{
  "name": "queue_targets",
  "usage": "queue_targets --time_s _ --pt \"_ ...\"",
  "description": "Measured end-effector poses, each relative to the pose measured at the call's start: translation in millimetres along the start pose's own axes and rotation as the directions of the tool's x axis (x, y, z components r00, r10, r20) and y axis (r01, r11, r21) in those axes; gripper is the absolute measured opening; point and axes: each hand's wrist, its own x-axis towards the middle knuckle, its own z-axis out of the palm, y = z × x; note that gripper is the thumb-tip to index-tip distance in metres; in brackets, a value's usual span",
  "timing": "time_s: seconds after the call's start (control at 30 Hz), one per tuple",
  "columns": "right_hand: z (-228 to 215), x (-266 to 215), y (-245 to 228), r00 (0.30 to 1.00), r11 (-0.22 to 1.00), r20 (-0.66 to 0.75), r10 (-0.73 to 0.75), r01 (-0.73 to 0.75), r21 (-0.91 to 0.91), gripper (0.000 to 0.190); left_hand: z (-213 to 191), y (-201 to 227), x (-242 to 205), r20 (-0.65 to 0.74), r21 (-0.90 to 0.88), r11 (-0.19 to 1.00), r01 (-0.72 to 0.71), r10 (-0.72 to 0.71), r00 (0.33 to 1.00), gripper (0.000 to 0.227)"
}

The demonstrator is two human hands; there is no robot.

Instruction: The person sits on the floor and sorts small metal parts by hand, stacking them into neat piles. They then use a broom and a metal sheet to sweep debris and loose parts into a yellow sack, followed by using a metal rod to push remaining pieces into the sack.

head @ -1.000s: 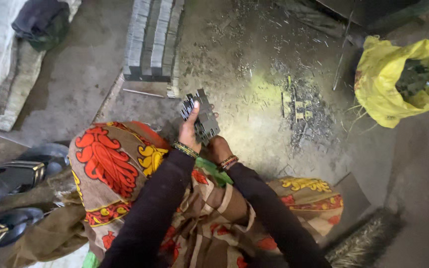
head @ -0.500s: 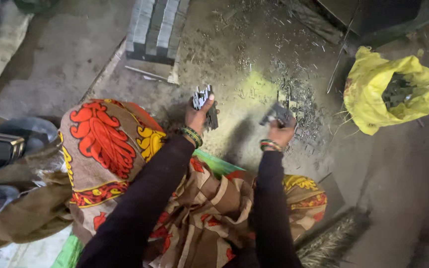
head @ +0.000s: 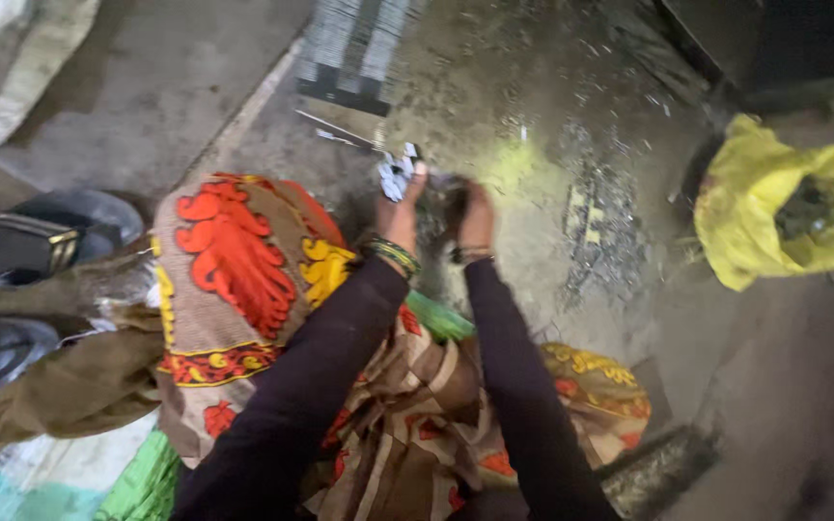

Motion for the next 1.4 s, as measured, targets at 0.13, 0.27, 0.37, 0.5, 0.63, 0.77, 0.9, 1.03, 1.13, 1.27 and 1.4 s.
queue_targets --time_s 0.13,0.27,0.37,0.5,0.63,0.77,0.9,1.03,1.13,1.27,1.4 --pt "-66 34 59 0.824 0.832 -0.185 0.536 -0.553 -0.051 0.034 8 -19 -2 0.022 0.006 0.998 0.070 -0.070 0.997 0.044" --pt "-136 -6 76 0.792 0.852 -0.461 0.400 -0.507 -0.131 0.058 22 -26 -10 0.046 -0.065 0.974 0.218 -0.215 0.976 0.051" --pt "-150 -35 52 0.671 0.742 -0.332 0.663 -0.529 0.412 0.058 26 -30 -13 0.020 0.075 0.972 0.222 -0.225 0.974 0.057" --pt "-136 -49 -33 0.832 0.723 -0.141 0.537 -0.368 0.585 0.045 22 -45 -21 -0.015 0.297 0.908 0.295 -0.305 0.952 0.064" --pt "-92 -38 -142 0.912 0.882 0.045 0.408 -0.407 0.240 0.043 7 -51 -17 0.071 0.347 0.921 0.178 -0.215 0.974 0.074" --pt "-102 -12 -183 0.967 0.952 0.128 0.221 -0.242 0.188 0.050 -6 -42 -19 0.400 -0.090 0.881 0.464 -0.395 0.827 0.072" --pt "-132 -4 -154 0.973 0.990 0.194 0.125 -0.134 0.033 0.075 -1 -39 -25 0.668 -0.279 0.734 0.619 -0.315 0.674 0.082" --pt "-130 -10 -106 0.932 0.992 0.340 0.125 -0.107 -0.070 0.073 3 -32 -26 0.401 0.607 0.779 0.159 -0.472 0.785 0.111" --pt "-106 -19 -81 0.908 0.988 0.397 0.132 -0.087 -0.129 0.075 -12 -25 -23 0.340 0.916 -0.103 -0.389 -0.319 0.885 0.136" --pt "-96 -35 -60 0.867 0.963 0.432 0.247 -0.169 -0.209 0.076 -14 -27 -12 0.474 0.757 -0.248 -0.605 -0.429 0.769 0.122" --pt "-93 -51 -43 0.889 0.915 0.305 0.341 -0.241 -0.323 0.098 -3 -26 18 0.650 0.624 -0.183 -0.760 -0.419 0.634 0.090"
